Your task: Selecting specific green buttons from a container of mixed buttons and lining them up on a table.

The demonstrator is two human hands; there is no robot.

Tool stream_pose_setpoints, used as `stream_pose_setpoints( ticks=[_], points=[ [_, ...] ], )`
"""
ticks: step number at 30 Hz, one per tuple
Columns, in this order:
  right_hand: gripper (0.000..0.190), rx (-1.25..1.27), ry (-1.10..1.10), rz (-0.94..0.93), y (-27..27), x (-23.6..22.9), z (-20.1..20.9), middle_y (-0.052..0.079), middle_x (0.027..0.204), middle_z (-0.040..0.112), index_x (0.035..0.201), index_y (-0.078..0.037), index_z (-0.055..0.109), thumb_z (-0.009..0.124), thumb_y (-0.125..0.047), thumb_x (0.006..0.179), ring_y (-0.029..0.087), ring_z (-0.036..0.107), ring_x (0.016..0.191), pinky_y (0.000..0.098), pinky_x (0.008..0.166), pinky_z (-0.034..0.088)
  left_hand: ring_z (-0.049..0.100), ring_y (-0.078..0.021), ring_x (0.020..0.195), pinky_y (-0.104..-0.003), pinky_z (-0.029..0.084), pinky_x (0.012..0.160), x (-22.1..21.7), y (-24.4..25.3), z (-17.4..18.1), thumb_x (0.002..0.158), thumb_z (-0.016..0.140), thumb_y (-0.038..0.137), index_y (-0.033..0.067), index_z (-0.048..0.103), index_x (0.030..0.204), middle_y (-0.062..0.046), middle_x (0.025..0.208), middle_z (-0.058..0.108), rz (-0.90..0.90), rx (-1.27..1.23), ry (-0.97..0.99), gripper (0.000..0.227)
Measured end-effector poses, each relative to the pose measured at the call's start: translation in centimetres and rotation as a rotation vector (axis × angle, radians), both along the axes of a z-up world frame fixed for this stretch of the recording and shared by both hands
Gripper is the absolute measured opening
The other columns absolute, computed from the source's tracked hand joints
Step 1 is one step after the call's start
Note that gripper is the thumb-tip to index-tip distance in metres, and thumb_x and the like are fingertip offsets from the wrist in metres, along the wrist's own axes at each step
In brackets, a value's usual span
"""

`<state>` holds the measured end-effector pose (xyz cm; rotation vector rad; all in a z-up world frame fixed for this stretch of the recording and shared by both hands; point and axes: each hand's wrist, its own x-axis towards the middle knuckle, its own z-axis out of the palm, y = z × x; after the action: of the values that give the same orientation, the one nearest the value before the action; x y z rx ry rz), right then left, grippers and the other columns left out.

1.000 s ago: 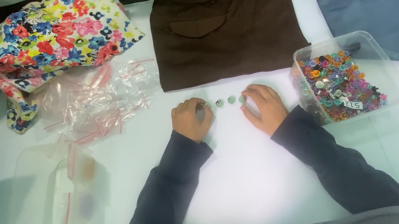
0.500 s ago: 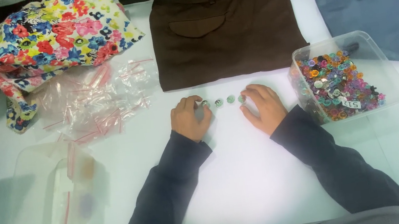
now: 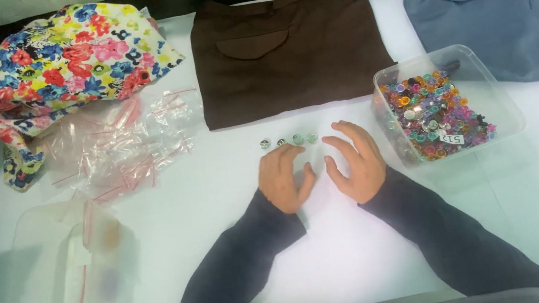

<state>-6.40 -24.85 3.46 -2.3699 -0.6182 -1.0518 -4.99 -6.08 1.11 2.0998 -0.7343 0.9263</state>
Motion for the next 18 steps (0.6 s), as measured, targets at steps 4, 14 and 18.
stream_pose_setpoints(
  ticks=[4, 14, 18],
  points=[
    [0.010, -0.104, -0.358, -0.167, -1.6, -0.5, 1.3, 0.001, 0.118, 0.069, 0.097, -0.023, 0.075, 0.067, -0.025, 0.091, 0.025, 0.061, 0.119, 0.0529, 0.109, 0.039, 0.063, -0.0287, 0.104, -0.039, 0.050, 0.089, -1.7, -4.9, 0.3, 0.087, 0.070, 0.023, 0.0084, 0.060, 0.124, -0.010, 0.114, 0.059, -0.140, -0.058, -0.030, 0.041],
    [0.017, -0.047, -0.089, -0.547, -11.0, 1.8, 4.4, -0.001, 0.128, 0.061, 0.110, -0.023, 0.069, 0.069, -0.018, 0.094, 0.025, 0.052, 0.122, 0.0480, 0.100, 0.033, 0.060, -0.0387, 0.127, -0.047, 0.049, 0.109, 2.0, -16.6, 2.7, 0.101, 0.049, 0.017, -0.0049, 0.061, 0.123, -0.023, 0.130, 0.060, -0.475, -0.209, -0.124, 0.033],
    [0.027, -0.005, 0.563, -0.621, -15.7, 2.8, 2.4, 0.009, 0.132, 0.059, 0.127, -0.027, 0.061, 0.064, -0.027, 0.100, 0.038, 0.054, 0.129, 0.0620, 0.099, 0.040, 0.071, -0.0245, 0.089, -0.051, 0.037, 0.117, 4.8, -17.9, 0.9, 0.095, 0.055, 0.029, 0.0111, 0.071, 0.086, -0.007, 0.084, 0.072, -0.301, 0.011, -0.230, 0.026]
  ],
)
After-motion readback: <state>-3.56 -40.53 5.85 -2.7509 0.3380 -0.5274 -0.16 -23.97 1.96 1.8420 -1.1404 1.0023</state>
